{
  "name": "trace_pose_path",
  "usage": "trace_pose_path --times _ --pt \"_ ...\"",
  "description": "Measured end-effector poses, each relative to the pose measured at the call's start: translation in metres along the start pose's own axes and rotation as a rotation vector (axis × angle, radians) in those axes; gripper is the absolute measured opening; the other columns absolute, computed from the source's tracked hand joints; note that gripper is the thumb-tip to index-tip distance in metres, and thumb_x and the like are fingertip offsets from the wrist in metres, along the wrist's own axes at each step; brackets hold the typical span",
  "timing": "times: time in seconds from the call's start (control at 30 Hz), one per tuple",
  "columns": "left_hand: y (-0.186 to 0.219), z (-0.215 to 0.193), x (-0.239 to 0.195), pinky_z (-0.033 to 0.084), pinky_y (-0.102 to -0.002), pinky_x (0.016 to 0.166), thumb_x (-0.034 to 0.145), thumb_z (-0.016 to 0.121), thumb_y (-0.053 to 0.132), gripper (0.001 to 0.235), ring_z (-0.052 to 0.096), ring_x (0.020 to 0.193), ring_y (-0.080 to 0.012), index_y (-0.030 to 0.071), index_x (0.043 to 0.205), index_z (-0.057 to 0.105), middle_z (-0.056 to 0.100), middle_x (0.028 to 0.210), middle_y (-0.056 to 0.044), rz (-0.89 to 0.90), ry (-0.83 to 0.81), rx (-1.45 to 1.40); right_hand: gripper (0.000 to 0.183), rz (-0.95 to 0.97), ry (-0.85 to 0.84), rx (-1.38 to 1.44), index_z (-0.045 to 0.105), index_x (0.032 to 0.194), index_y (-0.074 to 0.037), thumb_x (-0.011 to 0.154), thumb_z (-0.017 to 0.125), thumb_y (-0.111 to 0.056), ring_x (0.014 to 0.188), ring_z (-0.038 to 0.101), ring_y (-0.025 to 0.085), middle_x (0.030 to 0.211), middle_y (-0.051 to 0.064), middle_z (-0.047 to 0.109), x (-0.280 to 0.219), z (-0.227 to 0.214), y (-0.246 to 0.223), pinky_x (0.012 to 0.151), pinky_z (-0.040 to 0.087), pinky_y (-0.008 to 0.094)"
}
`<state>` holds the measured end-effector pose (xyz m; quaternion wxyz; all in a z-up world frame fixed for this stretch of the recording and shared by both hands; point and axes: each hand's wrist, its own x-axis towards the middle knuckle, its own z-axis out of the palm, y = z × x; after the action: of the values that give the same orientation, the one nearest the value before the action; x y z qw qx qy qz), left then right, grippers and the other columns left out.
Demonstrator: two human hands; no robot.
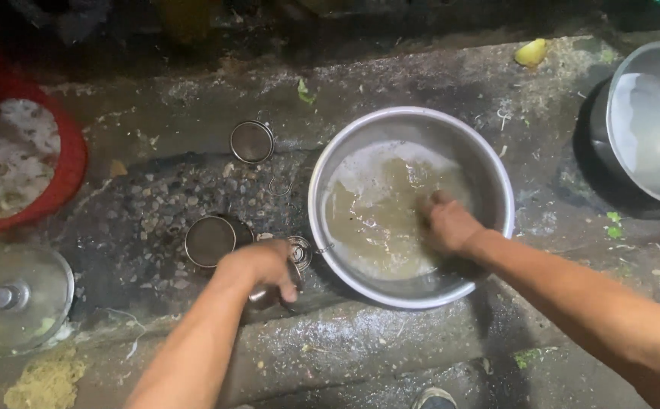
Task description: Washing small metal cups by hand in a basin of water at ground level.
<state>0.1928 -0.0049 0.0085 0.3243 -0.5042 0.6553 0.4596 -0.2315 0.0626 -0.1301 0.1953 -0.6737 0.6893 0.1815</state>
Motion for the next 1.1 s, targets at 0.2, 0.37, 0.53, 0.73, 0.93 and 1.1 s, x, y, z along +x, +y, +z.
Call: trace_pose_path --times 0.2,0.37,0.53,0.73,0.93,1.1 --pt "-0.019 0.042 -0.011 0.057 -0.059 0.121 0.071 0.103 0.016 0.089 0.063 0.152 -0.0505 0.011 0.154 0.073 0.059 0.163 -0.032 0.056 0.190 -0.091 0.017 -0.135 -0.126 0.184 0.078 0.114 -0.021 0.098 0.071 -0.023 0.116 0.081 0.035 0.118 0.010 0.080 -0.047 -0.070 -0.052 0.103 0.064 0.050" --pt "-0.030 0.032 -0.034 0.052 -0.052 0.129 0.061 0.104 0.023 0.116 0.063 0.156 -0.0401 0.009 0.167 0.059 0.066 0.166 -0.025 0.109 0.281 -0.556 0.020 0.000 -0.059 0.208 0.080 0.122 -0.021 0.106 0.070 -0.027 0.115 0.081 0.030 0.120 0.009 0.081 -0.022 -0.061 -0.023 0.103 0.063 0.047" --pt "-0.036 0.031 -0.047 0.058 -0.059 0.111 0.075 0.096 0.008 0.093 0.067 0.140 -0.0460 -0.007 0.161 0.064 0.070 0.151 -0.029 0.151 0.291 -1.441 0.026 -0.039 -0.171 0.243 0.090 0.111 -0.025 0.086 0.082 -0.024 0.113 0.086 0.030 0.112 0.005 0.088 -0.003 -0.031 -0.016 0.098 0.067 0.047" --pt "-0.043 0.047 -0.024 0.066 -0.082 0.080 0.084 0.086 0.017 0.052 0.082 0.108 -0.0559 0.008 0.134 0.079 0.085 0.122 -0.034 0.645 -0.110 -1.776 0.048 -0.238 -0.126 0.882 0.092 0.132 -0.008 0.086 0.078 -0.008 0.118 0.080 0.035 0.128 0.022 0.091 -0.124 -0.233 -0.108 0.109 0.062 0.054" --pt "0.007 0.052 -0.005 0.071 -0.076 0.076 0.081 0.089 0.008 0.039 0.086 0.097 -0.0521 0.005 0.120 0.083 0.087 0.110 -0.032 0.823 -0.250 -1.764 0.054 -0.685 -0.013 0.784 0.079 0.149 -0.006 0.096 0.079 -0.013 0.134 0.075 0.051 0.141 0.031 0.082 -0.144 -0.277 -0.150 0.119 0.057 0.065" --pt "0.032 0.056 0.022 0.072 -0.069 0.066 0.088 0.090 0.020 0.046 0.085 0.092 -0.0476 0.007 0.131 0.080 0.086 0.112 -0.027 0.880 -0.200 -1.825 0.062 -0.665 0.010 0.618 0.068 0.162 -0.014 0.101 0.079 -0.009 0.139 0.074 0.043 0.146 0.019 0.081 -0.126 -0.232 -0.146 0.120 0.058 0.058"
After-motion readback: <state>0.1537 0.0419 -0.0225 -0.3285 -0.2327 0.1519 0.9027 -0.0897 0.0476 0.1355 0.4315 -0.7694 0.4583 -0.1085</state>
